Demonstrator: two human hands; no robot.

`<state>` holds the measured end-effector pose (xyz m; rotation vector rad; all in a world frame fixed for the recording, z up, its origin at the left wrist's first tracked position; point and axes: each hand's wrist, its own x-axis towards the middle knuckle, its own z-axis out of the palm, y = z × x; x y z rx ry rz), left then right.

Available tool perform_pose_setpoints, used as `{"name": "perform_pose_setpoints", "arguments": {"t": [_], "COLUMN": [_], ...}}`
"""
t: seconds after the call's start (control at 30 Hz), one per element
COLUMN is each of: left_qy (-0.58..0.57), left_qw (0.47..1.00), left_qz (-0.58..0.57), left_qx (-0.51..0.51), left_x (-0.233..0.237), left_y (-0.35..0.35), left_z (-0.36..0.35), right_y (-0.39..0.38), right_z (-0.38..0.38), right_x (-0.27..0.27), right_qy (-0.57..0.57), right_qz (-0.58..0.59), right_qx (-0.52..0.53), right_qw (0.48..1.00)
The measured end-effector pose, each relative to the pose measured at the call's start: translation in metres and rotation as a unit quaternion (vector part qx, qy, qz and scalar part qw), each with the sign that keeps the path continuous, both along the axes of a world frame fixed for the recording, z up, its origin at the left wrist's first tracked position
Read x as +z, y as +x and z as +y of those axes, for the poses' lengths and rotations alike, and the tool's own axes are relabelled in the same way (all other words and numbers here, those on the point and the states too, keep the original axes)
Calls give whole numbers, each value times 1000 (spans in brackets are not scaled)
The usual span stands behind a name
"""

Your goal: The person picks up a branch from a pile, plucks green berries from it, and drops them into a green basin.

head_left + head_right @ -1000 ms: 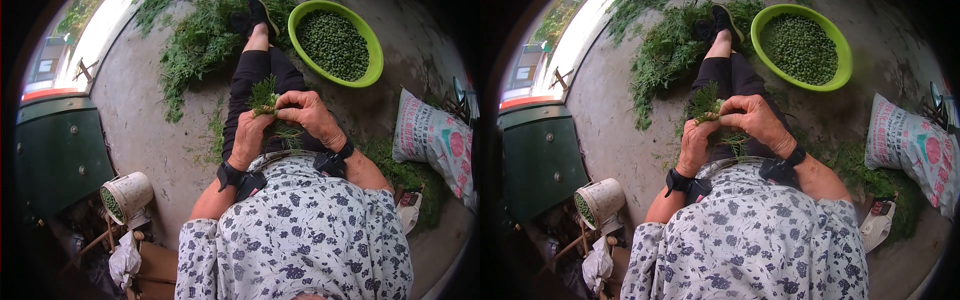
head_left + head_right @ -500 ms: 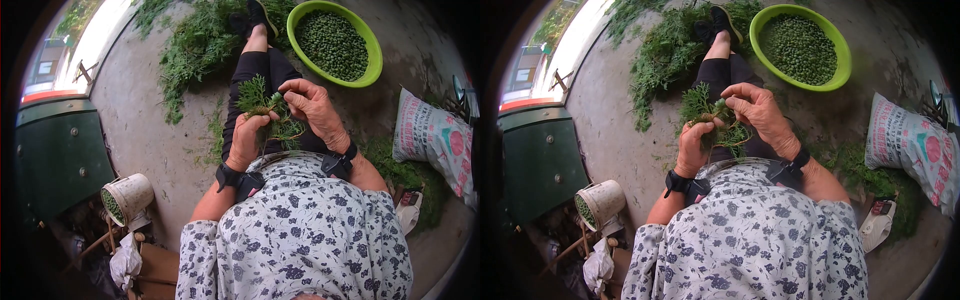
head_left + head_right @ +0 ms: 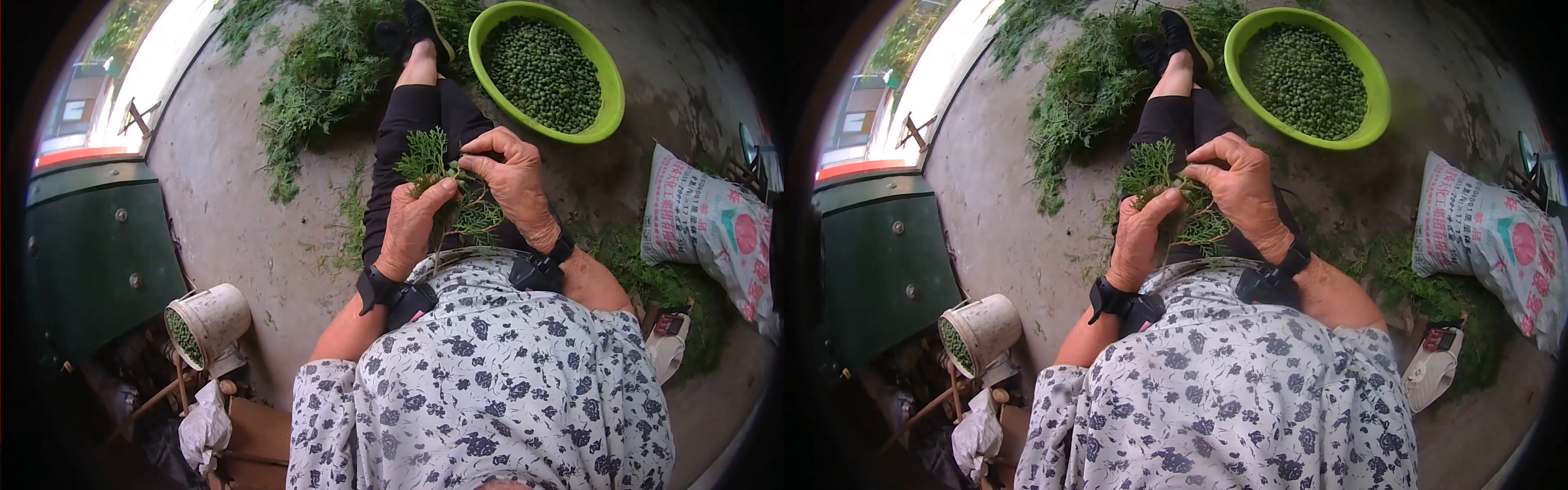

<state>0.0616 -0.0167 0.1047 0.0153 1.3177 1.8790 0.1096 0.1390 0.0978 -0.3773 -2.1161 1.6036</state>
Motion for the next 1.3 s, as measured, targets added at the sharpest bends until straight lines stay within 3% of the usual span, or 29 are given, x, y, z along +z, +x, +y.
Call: {"name": "perform_pose_setpoints", "arguments": {"t": [0.1,0.23,0.37,0.47,0.57,0.7,0.73,0.83,0.93,1.03,1.3], "left_qy": [0,5,2,11,3,15,18,29,37,42,32], "left_qw": [1000,1000,998,996,996,997,997,997,996,998,999], "left_qz": [-3,-14,-4,4,15,24,26,21,4,-3,-15], "left_qx": [12,26,59,91,89,75,71,73,81,56,14], "left_x": [4,1,1,-5,-1,-1,-3,-5,-3,-8,-9], "left_y": [0,-3,-3,-4,-4,-5,-6,-5,-2,-3,-3], "left_z": [-4,-9,-7,-5,-2,-1,-1,-3,-6,-10,-13], "right_y": [0,-1,1,4,7,4,4,7,-1,-2,-5], "right_z": [15,14,17,15,8,-2,-1,2,13,15,7], "right_x": [4,3,1,-2,8,8,10,15,8,14,-1], "right_qy": [-289,-487,-541,-505,-433,-162,-160,-347,-480,-518,-417], "right_qz": [-62,-19,-31,-22,-84,-38,-68,-138,-55,-44,-144], "right_qx": [-58,39,73,124,147,164,172,108,69,104,170], "right_qw": [953,872,837,854,885,972,970,921,873,848,881]}}
